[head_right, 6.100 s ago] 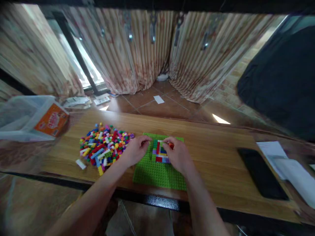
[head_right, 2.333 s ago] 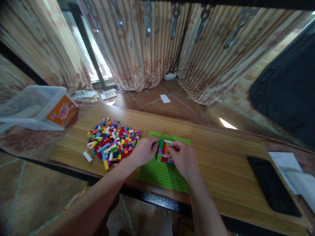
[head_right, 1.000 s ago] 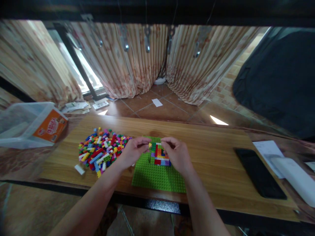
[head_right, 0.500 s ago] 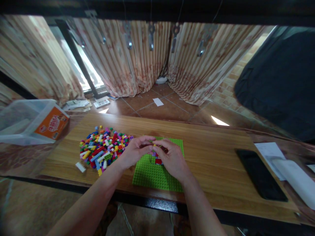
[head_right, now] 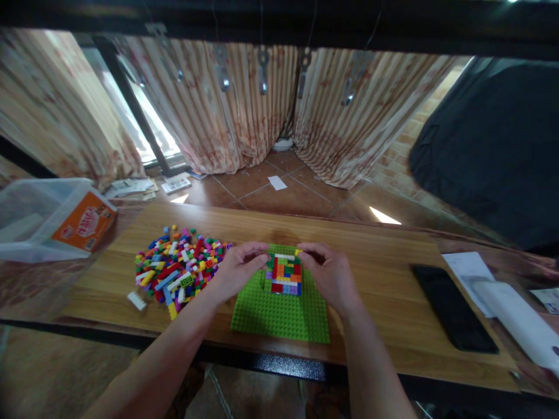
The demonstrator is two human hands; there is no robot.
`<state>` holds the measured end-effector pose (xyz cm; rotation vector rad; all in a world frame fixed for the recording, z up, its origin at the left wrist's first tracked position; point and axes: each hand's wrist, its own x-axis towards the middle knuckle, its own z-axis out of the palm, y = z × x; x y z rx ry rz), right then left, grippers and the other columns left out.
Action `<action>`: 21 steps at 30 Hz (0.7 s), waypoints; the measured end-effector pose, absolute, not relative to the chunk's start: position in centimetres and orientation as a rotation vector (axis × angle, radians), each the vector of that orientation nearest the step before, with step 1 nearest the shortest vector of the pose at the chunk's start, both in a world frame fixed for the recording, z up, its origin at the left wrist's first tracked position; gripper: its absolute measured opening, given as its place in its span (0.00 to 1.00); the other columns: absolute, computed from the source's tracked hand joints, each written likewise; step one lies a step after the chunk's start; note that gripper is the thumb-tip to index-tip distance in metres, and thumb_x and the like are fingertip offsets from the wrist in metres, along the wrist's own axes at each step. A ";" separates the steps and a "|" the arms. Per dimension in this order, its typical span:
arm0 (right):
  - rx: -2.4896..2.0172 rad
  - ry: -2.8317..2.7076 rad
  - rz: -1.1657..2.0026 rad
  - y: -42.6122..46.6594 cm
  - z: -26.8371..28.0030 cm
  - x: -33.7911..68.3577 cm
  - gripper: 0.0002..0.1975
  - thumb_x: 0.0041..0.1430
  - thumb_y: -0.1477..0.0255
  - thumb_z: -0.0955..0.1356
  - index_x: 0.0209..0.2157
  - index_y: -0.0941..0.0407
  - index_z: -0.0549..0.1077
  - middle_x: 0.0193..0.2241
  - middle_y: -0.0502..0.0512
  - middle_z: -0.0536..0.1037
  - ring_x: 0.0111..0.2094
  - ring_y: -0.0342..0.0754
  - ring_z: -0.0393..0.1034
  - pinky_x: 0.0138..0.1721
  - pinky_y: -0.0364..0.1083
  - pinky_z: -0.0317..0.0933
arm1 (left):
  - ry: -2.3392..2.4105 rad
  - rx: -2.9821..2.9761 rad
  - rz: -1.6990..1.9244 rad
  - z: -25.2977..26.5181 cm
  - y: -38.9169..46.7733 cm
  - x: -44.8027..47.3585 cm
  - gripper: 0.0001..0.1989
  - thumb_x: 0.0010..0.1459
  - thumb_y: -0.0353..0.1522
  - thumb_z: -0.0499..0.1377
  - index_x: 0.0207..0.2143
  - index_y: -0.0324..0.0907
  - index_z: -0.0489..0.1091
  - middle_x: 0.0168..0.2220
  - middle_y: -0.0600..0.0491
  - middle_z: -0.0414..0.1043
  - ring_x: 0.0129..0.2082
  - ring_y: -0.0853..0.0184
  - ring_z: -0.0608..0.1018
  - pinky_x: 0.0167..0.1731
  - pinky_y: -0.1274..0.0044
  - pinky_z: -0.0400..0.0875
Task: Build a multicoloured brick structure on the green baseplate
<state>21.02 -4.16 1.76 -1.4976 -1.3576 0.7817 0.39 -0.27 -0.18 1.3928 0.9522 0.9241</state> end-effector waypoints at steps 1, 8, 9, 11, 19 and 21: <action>-1.520 -1.340 0.755 -4.1 1.8 21.6 0.11 0.54 0.64 0.71 0.36 0.55 0.80 0.34 0.55 0.82 0.35 0.49 0.76 0.41 0.50 0.69 | 1.003 1.428 0.937 -0.4 -0.1 0.3 0.11 0.57 0.31 0.60 0.42 0.36 0.74 0.33 0.50 0.79 0.31 0.69 0.79 0.33 0.78 0.74; -1.642 -1.490 0.716 -4.1 1.3 22.1 0.09 0.56 0.65 0.69 0.34 0.55 0.79 0.32 0.54 0.82 0.34 0.50 0.75 0.39 0.49 0.67 | 1.257 1.728 0.864 -0.3 0.0 0.4 0.10 0.57 0.26 0.58 0.41 0.38 0.76 0.38 0.48 0.80 0.38 0.65 0.80 0.41 0.74 0.75; -1.649 -1.520 0.719 -4.1 1.2 22.0 0.09 0.56 0.66 0.68 0.33 0.54 0.79 0.32 0.53 0.82 0.35 0.50 0.75 0.40 0.49 0.66 | 1.264 1.752 0.841 -0.3 -0.1 0.5 0.10 0.57 0.26 0.58 0.41 0.38 0.76 0.38 0.48 0.80 0.38 0.64 0.80 0.42 0.74 0.75; -1.654 -1.566 0.727 -4.0 1.1 21.8 0.09 0.56 0.66 0.68 0.33 0.54 0.79 0.31 0.53 0.82 0.34 0.49 0.75 0.39 0.48 0.66 | 1.272 1.790 0.806 -0.2 -0.3 0.6 0.11 0.57 0.26 0.57 0.42 0.38 0.76 0.39 0.49 0.80 0.38 0.64 0.81 0.43 0.73 0.75; -1.728 -1.575 0.646 -3.7 0.8 21.9 0.07 0.54 0.69 0.68 0.31 0.53 0.78 0.30 0.52 0.82 0.32 0.48 0.75 0.38 0.48 0.66 | 1.265 1.866 0.775 -0.2 -0.3 0.4 0.11 0.58 0.26 0.57 0.42 0.39 0.75 0.38 0.50 0.80 0.37 0.64 0.81 0.43 0.74 0.75; -1.746 -1.589 0.642 -3.6 0.7 21.7 0.06 0.54 0.69 0.68 0.31 0.53 0.78 0.30 0.52 0.82 0.32 0.48 0.75 0.38 0.48 0.65 | 1.267 1.862 0.759 -0.1 -0.3 0.4 0.11 0.58 0.26 0.57 0.42 0.39 0.75 0.38 0.50 0.80 0.37 0.64 0.81 0.43 0.73 0.75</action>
